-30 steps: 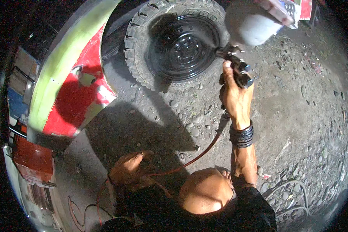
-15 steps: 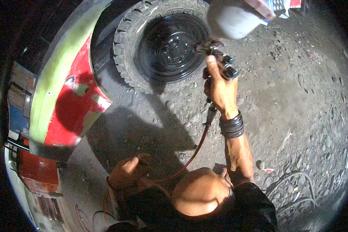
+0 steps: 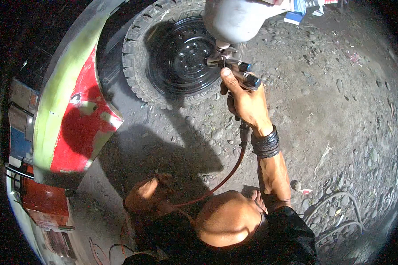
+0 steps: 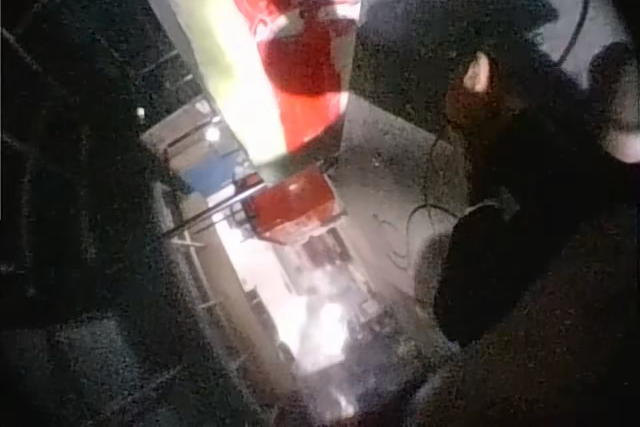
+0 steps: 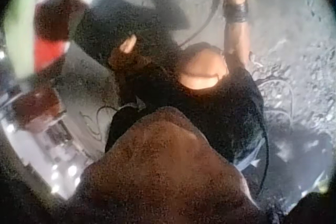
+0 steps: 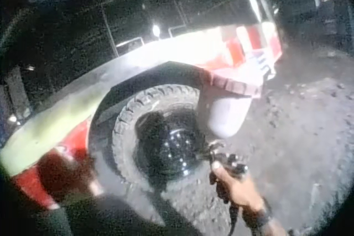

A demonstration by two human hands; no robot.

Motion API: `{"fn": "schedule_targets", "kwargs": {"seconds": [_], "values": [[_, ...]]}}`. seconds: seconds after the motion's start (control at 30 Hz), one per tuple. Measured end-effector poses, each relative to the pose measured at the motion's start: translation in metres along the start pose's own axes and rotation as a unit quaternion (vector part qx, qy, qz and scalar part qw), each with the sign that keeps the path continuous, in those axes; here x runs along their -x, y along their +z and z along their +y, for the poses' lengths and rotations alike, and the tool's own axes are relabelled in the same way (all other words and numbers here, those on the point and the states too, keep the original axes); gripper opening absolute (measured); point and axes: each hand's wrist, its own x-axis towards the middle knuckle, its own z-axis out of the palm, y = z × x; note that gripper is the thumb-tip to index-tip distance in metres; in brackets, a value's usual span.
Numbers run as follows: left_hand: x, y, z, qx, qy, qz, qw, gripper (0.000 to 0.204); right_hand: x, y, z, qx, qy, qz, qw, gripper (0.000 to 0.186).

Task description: Mixing paint and spray-painting a vehicle wheel.

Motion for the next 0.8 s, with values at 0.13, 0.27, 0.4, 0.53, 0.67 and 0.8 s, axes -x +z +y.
{"fn": "schedule_targets", "kwargs": {"seconds": [0.13, 0.27, 0.4, 0.53, 0.67, 0.8], "values": [[-0.015, -0.015, 0.018, 0.026, -0.014, -0.020, 0.999, 0.027, -0.016, -0.007, 0.007, 0.044, -0.032, 0.058, 0.997, 0.044], [-0.012, -0.021, 0.023, -0.023, 0.004, -0.036, 0.999, 0.028, -0.035, -0.023, 0.024, -0.005, -0.066, 0.118, 0.991, 0.041], [-0.004, -0.018, 0.025, 0.047, -0.082, -0.031, 0.995, 0.033, -0.037, -0.042, 0.048, -0.028, -0.019, 0.139, 0.990, 0.041], [-0.002, -0.017, 0.019, 0.069, -0.121, -0.059, 0.988, 0.044, -0.029, -0.058, 0.087, -0.003, 0.021, 0.161, 0.987, 0.038], [-0.013, -0.021, 0.027, 0.062, -0.128, -0.077, 0.987, 0.048, -0.003, -0.067, 0.115, 0.021, 0.066, 0.153, 0.986, 0.049], [-0.011, -0.018, 0.023, 0.084, -0.170, -0.073, 0.979, 0.049, 0.016, -0.041, 0.120, -0.001, 0.105, 0.076, 0.992, 0.056]]}}
